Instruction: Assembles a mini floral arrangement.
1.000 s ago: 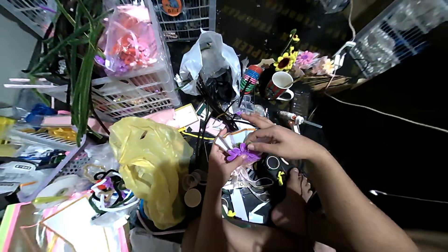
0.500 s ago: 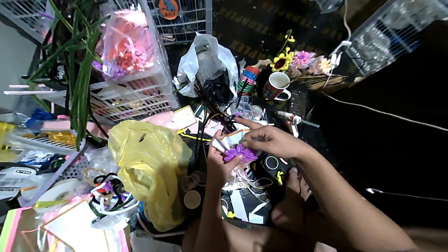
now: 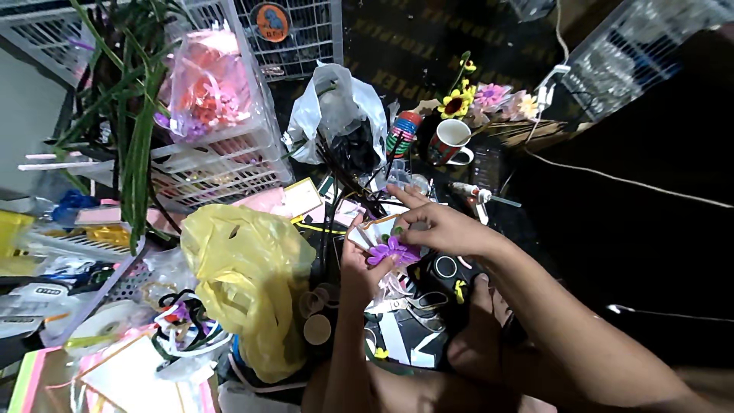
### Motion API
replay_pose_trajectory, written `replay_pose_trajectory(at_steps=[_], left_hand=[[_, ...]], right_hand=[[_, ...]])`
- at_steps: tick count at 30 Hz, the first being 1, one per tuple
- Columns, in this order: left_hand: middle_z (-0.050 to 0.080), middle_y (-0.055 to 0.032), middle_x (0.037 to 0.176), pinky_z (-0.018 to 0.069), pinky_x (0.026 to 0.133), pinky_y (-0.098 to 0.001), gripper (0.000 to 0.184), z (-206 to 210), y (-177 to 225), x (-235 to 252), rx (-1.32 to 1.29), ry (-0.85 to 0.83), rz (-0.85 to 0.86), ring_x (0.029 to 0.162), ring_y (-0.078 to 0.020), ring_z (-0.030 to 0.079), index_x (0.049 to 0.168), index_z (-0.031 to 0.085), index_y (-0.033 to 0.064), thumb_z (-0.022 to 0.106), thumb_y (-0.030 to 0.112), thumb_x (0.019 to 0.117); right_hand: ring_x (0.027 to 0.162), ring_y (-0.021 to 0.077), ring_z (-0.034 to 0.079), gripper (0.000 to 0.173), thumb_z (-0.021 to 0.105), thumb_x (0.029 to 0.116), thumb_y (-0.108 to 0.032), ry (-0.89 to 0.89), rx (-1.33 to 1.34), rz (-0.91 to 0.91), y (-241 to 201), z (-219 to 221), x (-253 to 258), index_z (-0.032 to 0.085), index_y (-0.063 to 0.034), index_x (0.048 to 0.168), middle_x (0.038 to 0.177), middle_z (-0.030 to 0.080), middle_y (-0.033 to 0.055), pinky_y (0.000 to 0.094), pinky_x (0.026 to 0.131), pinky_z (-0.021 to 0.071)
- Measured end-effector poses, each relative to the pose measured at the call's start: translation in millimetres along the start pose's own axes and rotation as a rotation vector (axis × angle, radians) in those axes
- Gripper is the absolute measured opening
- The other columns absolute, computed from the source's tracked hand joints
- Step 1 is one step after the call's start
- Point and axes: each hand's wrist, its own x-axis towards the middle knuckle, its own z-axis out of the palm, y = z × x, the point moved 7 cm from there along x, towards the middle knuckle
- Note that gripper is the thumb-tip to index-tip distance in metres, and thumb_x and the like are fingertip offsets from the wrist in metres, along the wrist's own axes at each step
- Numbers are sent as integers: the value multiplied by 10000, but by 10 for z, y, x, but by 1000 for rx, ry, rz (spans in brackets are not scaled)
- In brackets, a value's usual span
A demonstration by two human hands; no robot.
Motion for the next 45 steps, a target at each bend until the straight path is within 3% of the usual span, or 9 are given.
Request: replay_pose_trajectory(at_steps=[3,8,13,17,21,27,31,35,45], left_hand=[[659,-162,1216,591,914,-292,968,-14,-5,0,-8,9,24,1033,-133,698,1547,241,-49,755,-84,727],[656,-161,1217,588,916,-288,993,-27,-19,-8,-2,32,45,1036,-128,695,1548,235,-51,762,-86,706],[651,-156,1229,587,924,-301,1001,-29,-25,-7,-39,35,36,1042,-132,693,1552,228,-39,760,-99,706],[631,-181,1276,598,913,-329,985,-16,-65,24,-64,9,-17,1052,-170,698,1573,211,1,744,-91,749],[639,-199,1261,607,889,-330,1031,-22,-102,28,-41,12,-65,1026,-184,711,1593,175,17,761,-80,751],[612,-192,1324,591,924,-325,1025,-16,-70,15,-60,-2,-97,1078,-185,691,1606,164,44,740,-70,766],[631,-169,1277,592,912,-314,1067,-41,-83,8,-94,15,-140,1038,-158,696,1615,150,71,780,-12,757],[638,-191,1268,593,932,-347,1037,-70,-112,9,-137,59,-146,1057,-200,697,1611,171,48,779,-46,776],[635,-176,1269,595,919,-333,1003,-106,-40,5,-156,117,-102,1052,-181,695,1606,206,57,750,-67,772]], right_hand=[[1577,307,108,211,660,957,-203,4,41,0,-8,-1,-17,759,-93,807,1697,226,82,528,1226,231],[1581,328,67,258,617,970,-241,-69,-46,-29,-18,33,15,741,-103,791,1709,199,32,685,1177,155],[1583,320,58,277,606,986,-244,-102,-76,-32,-28,52,38,721,-93,784,1708,204,20,711,1165,127],[1563,400,107,213,653,979,-308,-61,-124,-21,-17,-56,6,777,-150,907,1670,298,91,743,1161,98],[1537,455,165,180,693,956,-339,44,-121,-59,-25,-225,1,795,-193,977,1632,364,130,726,1160,177],[1528,484,168,126,719,946,-220,-31,-134,-134,-132,-140,124,803,-146,887,1604,399,173,771,1135,126],[1514,432,258,135,712,955,-196,-33,-66,-98,-106,-81,176,806,-122,893,1571,448,169,623,1184,260],[1512,373,296,150,701,970,-199,-35,0,-47,-68,-21,175,804,-109,908,1574,445,161,549,1205,278],[1507,441,252,133,751,905,-300,123,-114,-148,-34,-77,174,784,-171,892,1584,422,158,713,1149,217]])
